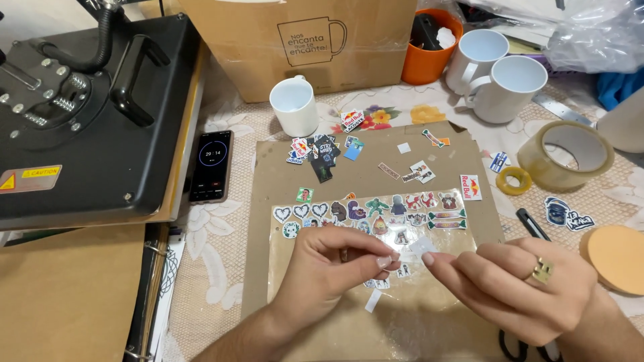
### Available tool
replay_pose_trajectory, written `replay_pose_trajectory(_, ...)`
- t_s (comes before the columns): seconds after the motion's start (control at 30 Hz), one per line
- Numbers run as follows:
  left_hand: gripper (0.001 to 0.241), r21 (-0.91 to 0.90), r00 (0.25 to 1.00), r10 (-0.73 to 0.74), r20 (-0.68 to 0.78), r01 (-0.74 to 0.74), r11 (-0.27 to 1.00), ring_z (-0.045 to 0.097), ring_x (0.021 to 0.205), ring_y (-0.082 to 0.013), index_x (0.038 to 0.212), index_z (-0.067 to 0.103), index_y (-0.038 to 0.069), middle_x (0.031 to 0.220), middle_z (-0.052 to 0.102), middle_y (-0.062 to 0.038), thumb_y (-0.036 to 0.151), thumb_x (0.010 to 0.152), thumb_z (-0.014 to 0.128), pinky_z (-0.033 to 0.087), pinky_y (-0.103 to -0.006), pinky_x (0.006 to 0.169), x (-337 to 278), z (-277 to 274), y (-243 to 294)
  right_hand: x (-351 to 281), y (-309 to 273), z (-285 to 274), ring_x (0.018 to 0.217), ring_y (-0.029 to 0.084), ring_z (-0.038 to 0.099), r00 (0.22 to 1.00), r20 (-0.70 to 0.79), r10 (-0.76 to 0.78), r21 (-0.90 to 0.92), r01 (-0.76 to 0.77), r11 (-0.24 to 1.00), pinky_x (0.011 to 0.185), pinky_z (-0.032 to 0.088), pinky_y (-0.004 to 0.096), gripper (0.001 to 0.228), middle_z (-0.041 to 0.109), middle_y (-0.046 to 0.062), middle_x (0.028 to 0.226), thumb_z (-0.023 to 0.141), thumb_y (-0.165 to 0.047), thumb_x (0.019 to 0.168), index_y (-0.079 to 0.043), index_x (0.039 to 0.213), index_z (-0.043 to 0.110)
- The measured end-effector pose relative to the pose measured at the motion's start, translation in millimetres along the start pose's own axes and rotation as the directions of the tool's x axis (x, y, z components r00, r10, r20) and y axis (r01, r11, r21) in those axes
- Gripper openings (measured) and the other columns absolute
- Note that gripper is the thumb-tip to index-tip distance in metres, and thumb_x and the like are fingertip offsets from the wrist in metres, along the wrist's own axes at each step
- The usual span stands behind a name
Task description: The person is preparing small stickers by peeling off their backings and arranging them on a transparent sheet, occasionally using scissors to trim them.
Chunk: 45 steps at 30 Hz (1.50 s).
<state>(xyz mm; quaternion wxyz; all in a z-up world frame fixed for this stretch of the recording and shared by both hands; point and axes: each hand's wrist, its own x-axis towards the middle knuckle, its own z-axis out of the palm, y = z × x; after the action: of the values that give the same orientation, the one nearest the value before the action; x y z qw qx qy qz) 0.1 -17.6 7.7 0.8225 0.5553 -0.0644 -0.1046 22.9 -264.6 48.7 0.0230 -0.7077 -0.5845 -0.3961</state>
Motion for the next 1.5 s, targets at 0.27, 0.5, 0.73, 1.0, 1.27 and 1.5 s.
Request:
replay_pose_trajectory(0.27,0.012,-0.077,0.992,-0.124,0.024,0.126,0.989,0.078,0.084,-0.0293,0.093,0.077,-0.007,0.086,0.077,-0.023,-0.001,0.082,0.075,0.066,-0.0316,0.073,-2.5,1.4,11.1,-6.4,-2.3,-0.6,0.075,0.015,0.055,0.997,0.011,-0.082,-0.138,0.082,0.987,0.059,0.051,0.030,0.020,0.061,0.005,0.092,0.077,-0.008,0.092,-0.003,0.111,0.075)
replay_pose_trajectory(0.5,0.034,-0.026,0.988,-0.150,0.035,0.151,0.988,0.077,0.093,-0.0329,0.113,0.072,-0.006,0.103,0.077,-0.026,0.004,0.081,0.076,0.067,-0.0353,0.073,-5.6,-1.2,13.7,5.6,1.3,0.3,0.062,0.015,0.055,0.986,-0.105,0.126,0.067,-0.119,0.991,0.054,0.050,0.029,0.009,0.062,0.004,0.073,0.066,-0.005,0.089,-0.004,0.091,0.075)
replay_pose_trajectory(0.73,0.064,0.623,0.908,0.364,0.210,-0.411,0.666,0.068,0.117,-0.0149,0.128,0.064,0.010,0.134,0.068,-0.012,0.029,0.071,0.087,0.063,-0.0283,0.086,-10.0,1.0,25.0,11.1,-18.5,13.9,0.052,0.011,0.055,0.845,-0.073,0.530,0.327,-0.482,0.813,0.045,0.033,0.023,0.006,0.066,0.002,0.070,0.075,-0.015,0.081,-0.011,0.084,0.073)
replay_pose_trajectory(1.0,0.010,0.537,0.774,0.540,0.330,-0.625,0.567,0.077,0.084,-0.0245,0.097,0.075,0.003,0.090,0.077,-0.009,0.005,0.088,0.077,0.063,-0.0309,0.080,-6.1,3.1,17.8,19.6,-32.5,9.1,0.045,0.006,0.049,0.577,0.319,0.752,0.608,-0.733,0.304,0.043,0.038,0.021,0.004,0.064,-0.005,0.054,0.076,-0.018,0.078,-0.015,0.080,0.079)
replay_pose_trajectory(1.27,0.015,0.595,0.898,0.396,0.191,-0.427,0.681,0.077,0.081,-0.0144,0.093,0.078,0.007,0.089,0.079,-0.008,0.014,0.081,0.082,0.061,-0.0234,0.077,-7.5,2.4,20.8,12.8,-35.0,7.5,0.045,0.005,0.050,0.494,0.320,0.808,0.585,-0.774,0.241,0.044,0.041,0.019,0.006,0.070,-0.004,0.059,0.078,-0.017,0.076,-0.014,0.080,0.080)
replay_pose_trajectory(1.5,0.029,0.666,0.806,0.549,0.219,-0.535,0.520,0.079,0.095,-0.0202,0.105,0.074,0.006,0.105,0.078,-0.009,0.023,0.082,0.080,0.061,-0.0306,0.091,-8.5,-3.0,23.7,11.0,-31.0,7.9,0.044,0.004,0.049,0.389,0.390,0.835,0.524,-0.839,0.147,0.044,0.042,0.020,0.007,0.078,-0.005,0.063,0.078,-0.018,0.077,-0.013,0.078,0.083)
